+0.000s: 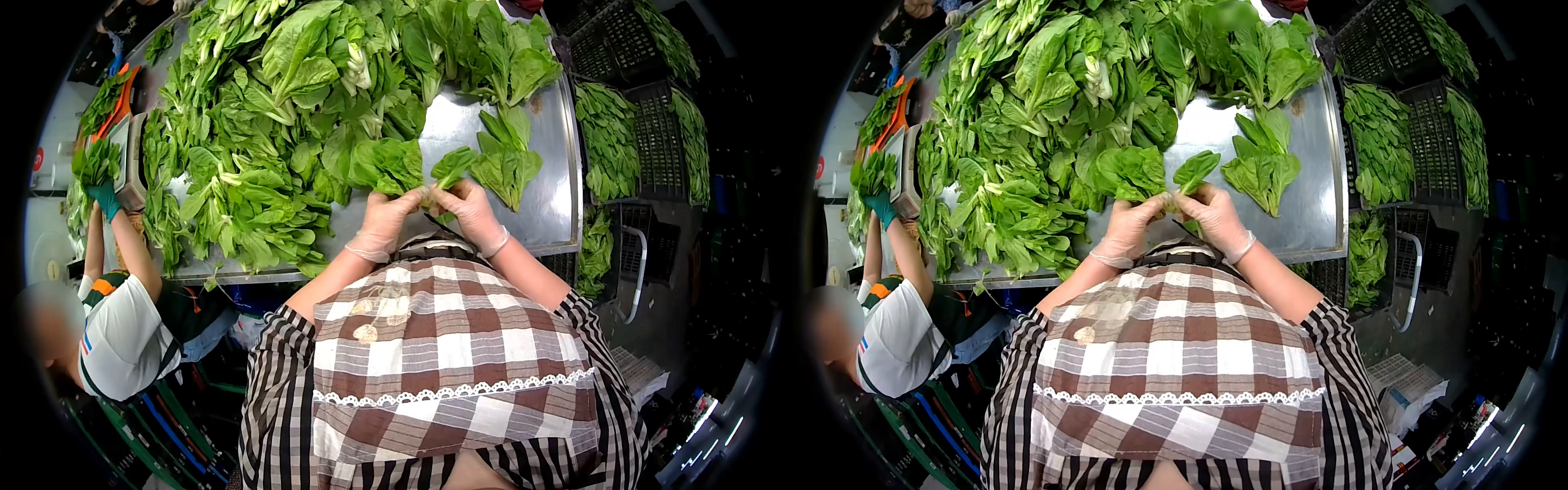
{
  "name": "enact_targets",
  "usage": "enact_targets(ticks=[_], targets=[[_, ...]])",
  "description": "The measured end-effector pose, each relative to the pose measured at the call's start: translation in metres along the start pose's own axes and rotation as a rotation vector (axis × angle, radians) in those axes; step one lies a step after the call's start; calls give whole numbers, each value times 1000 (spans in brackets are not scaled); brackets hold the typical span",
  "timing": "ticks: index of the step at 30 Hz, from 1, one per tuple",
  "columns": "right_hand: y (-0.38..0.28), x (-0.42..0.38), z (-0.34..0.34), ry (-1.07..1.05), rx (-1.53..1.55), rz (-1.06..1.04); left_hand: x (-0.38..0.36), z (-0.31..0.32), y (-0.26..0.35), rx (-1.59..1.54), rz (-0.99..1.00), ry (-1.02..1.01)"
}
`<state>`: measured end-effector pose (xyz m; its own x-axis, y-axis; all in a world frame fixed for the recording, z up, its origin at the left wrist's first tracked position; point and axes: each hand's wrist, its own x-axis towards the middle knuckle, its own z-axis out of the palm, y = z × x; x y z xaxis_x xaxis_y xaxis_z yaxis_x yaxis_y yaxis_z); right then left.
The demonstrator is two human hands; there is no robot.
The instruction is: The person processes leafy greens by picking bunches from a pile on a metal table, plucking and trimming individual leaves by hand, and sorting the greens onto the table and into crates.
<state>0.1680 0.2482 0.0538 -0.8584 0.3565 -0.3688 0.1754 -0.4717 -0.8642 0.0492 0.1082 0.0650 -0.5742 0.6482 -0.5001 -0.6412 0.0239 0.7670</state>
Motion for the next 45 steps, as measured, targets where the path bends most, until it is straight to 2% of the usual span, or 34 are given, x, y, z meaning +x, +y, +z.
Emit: enact_targets(ticks=[2,5,10,13,14,16,17,24,26,28,32,35,38,40,41,43,45], targets=[[0,6,-10,-102,130,34,6,-5,-7,-32,57,49],[-31,4,-2,-134,548,0,11,-18,-9,-103,136,51],[-91,29,-4,-248,716,-160,1,-29,-3,-24,127,9],[-134,50,8,-339,697,-265,-13,-24,-3,-80,53,58],[-146,58,13,-346,742,-267,-10,-33,-16,96,209,-23],[-165,77,19,-428,760,-308,-3,-44,-23,112,232,-20],[-174,88,23,-470,757,-326,-3,-40,-19,-66,87,34],[-235,107,70,-568,677,-395,-15,-42,-6,-112,191,10],[-245,111,83,-553,678,-390,-18,-44,-7,-98,146,38],[-252,108,98,-475,678,-368,-25,-42,-4,-203,162,16],[-246,121,100,-713,653,-396,-26,-47,-7,-230,231,-8],[-230,129,91,-765,720,-339,-29,-48,-1,-220,224,-10],[-214,123,91,-721,765,-279,-24,-54,2,-189,245,24],[-199,118,82,-681,819,-230,-26,-51,13,-192,191,42],[-190,117,76,-713,832,-221,-37,-43,34,-147,101,73],[-182,109,72,-676,865,-210,-40,-36,42,-131,154,109],[-178,106,66,-585,881,-217,-25,-44,23,-183,283,-8]])
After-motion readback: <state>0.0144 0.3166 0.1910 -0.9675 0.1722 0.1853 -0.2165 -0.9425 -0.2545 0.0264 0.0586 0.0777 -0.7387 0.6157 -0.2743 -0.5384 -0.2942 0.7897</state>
